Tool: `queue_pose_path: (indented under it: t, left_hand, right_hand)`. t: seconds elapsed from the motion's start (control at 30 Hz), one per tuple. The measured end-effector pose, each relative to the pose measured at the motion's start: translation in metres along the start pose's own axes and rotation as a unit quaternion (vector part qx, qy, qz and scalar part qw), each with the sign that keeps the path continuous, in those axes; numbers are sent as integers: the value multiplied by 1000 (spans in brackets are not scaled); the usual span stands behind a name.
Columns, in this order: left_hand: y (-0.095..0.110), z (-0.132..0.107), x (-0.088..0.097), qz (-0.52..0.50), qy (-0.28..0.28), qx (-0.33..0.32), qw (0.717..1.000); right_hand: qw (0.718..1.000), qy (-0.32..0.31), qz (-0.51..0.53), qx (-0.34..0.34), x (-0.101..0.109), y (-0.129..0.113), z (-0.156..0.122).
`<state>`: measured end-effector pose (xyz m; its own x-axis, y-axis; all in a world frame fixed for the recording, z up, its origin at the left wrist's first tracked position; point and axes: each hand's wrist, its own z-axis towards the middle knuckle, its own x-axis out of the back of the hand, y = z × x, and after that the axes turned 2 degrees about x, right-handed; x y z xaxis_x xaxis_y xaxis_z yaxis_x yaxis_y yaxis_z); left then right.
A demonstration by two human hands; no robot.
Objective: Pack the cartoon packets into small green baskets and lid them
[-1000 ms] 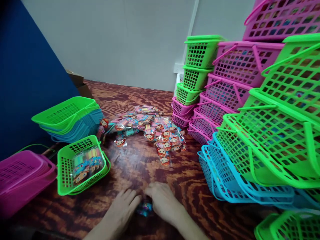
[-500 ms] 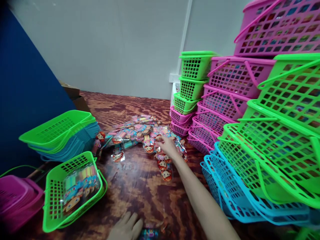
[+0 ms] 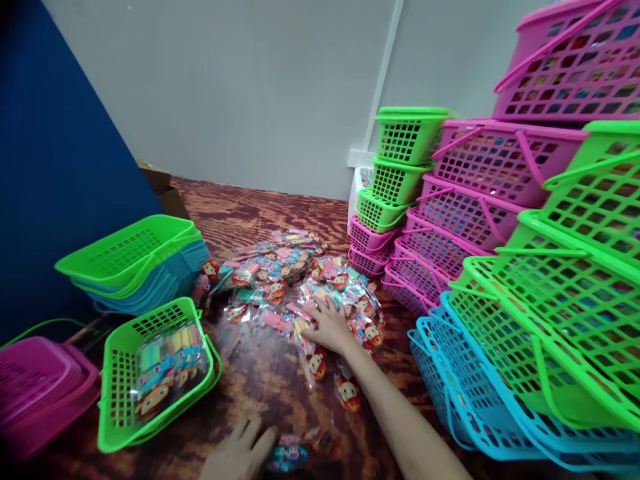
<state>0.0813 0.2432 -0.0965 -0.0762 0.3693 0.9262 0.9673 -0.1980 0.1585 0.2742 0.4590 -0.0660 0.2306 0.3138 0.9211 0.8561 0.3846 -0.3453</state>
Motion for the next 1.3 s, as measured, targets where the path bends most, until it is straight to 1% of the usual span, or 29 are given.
queue_pose_path:
  t: [0.1, 0.17, 0.2, 0.23, 0.27, 0.3, 0.37, 0.4, 0.47, 0.53, 0.57, 0.7, 0.8, 0.9, 0.97, 1.03, 1.1, 1.13, 1.2, 1.3]
  left_hand:
    - [-2, -5, 17, -1, -35, -19, 999]
    - [-1, -11, 30, -3, -54, -38, 998]
    - [1, -14, 36, -3, -60, -45, 997]
    - [2, -17, 42, -3, -64, -47, 997]
    - [5, -21, 46, -1, -63, -46, 997]
    - [7, -23, 50, 0, -58, -44, 997]
    - [12, -27, 54, 3, -50, -39, 998]
    - [14, -28, 54, 4, -54, -39, 998]
    - [16, -30, 53, 5, -67, -44, 997]
    - [16, -31, 50, 3, -69, -51, 996]
    - [15, -33, 48, 0, -60, -55, 997]
    - [11, -39, 39, -21, -5, -64, 998]
    - [10, -42, 35, -29, 11, -68, 997]
    - [11, -43, 36, -22, 10, -61, 998]
    - [12, -43, 36, -17, 14, -63, 998]
    - [12, -45, 35, -12, 25, -68, 997]
    - [12, -45, 32, -7, 34, -70, 997]
    - [12, -45, 30, -5, 36, -70, 997]
    - [11, -44, 28, -11, 45, -65, 997]
    - [10, -41, 29, -37, 61, -58, 996]
  right_hand:
    - [996, -52, 32, 59, -6, 11, -45]
    - [990, -82, 87, 73, -3, 17, -61]
    - [987, -81, 119, 74, 0, 20, -64]
    - [985, -64, 145, 67, 4, 21, -64]
    - [987, -32, 152, 49, 6, 22, -62]
    - [991, 3, 135, 17, 9, 20, -59]
    - [995, 54, 52, -69, 10, 15, -49]
    - [992, 62, 10, -106, 10, 12, -44]
    - [987, 52, -31, -147, 8, 6, -35]
    - [987, 35, -19, -155, 8, 6, -26]
    - [987, 26, -9, -157, 9, 9, -23]
    - [988, -8, 48, -149, 16, 26, -14]
    - [986, 1, 76, -148, 16, 33, -18]
    - [983, 23, 83, -164, 16, 32, -28]
    - [980, 43, 80, -176, 23, 29, -32]
    - [979, 70, 74, -179, 37, 25, -34]
    - [981, 89, 73, -158, 51, 16, -35]
    - [983, 88, 76, -139, 54, 8, -35]
    - [990, 61, 83, -92, 49, -13, -35]
    - [997, -6, 60, -44, 18, -52, -37]
